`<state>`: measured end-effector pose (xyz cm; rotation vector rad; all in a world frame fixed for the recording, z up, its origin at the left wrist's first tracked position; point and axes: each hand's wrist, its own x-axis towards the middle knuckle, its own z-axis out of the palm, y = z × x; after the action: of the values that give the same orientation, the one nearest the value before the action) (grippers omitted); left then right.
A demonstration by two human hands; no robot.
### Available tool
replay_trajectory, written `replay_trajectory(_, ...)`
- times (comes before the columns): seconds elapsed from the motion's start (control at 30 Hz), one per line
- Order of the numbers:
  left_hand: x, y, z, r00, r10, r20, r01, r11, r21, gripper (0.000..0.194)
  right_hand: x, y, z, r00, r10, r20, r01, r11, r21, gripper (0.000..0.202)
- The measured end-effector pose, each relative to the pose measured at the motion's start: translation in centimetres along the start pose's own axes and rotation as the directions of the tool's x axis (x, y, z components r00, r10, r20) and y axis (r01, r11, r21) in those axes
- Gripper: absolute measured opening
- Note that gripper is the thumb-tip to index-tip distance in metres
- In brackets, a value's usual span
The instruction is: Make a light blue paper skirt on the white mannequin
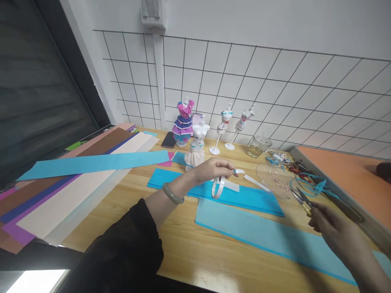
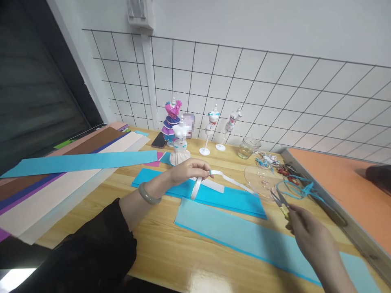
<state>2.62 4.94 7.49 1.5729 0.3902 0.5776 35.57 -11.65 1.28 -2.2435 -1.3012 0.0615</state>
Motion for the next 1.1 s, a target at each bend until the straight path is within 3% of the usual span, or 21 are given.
replay_trajectory(0.07,0.1,-0.2,0.1,1.0,0.02,-0.013,-0.02,1.0,0.009,0.016,-2.3,-3.4,-0.3,0.98,0.045,0.194,-0.134,0.868,0.478,0.036)
replay_trajectory(0.13,0.2,-0.5,0.3,0.999,0.037,-0.025,-0.036,0.999,0.01,0.018,-4.7,-7.3,-0.1,0.923,0.011,0.386,-0.3,0.65,0.699,0.039)
replay_trajectory(0.2,0.2,-0.7,0.5,0.998,0.042,-0.043,-0.042,0.999,0.003,0.018,-6.4,-10.7,0.5,0.829,-0.073,0.555,-0.435,0.541,0.72,0.039)
replay_trajectory(0.27,0.2,-0.8,0.7,0.997,0.046,-0.058,-0.046,0.999,0.0,0.02,-7.3,-13.2,1.2,0.796,-0.132,0.591,-0.495,0.42,0.76,0.037)
replay_trajectory(0.4,0.3,-0.9,1.1,0.996,0.067,-0.059,-0.068,0.998,-0.007,0.023,-7.2,-15.7,2.3,0.793,-0.147,0.591,-0.54,0.277,0.795,0.036)
replay_trajectory(0.57,0.6,-1.2,1.5,0.997,0.076,-0.018,-0.076,0.997,-0.001,0.022,-7.0,-17.0,2.7,0.815,-0.168,0.554,-0.514,0.232,0.826,0.037)
replay_trajectory(0.9,0.6,-1.7,1.7,0.993,0.116,0.018,-0.116,0.993,0.004,0.017,-7.0,-17.8,3.3,0.869,-0.112,0.482,-0.444,0.252,0.86,0.043)
replay_trajectory(1.1,0.6,-1.9,1.6,0.997,0.082,0.009,-0.082,0.997,-0.005,0.015,-7.0,-17.8,3.6,0.89,-0.107,0.443,-0.401,0.274,0.874,0.042)
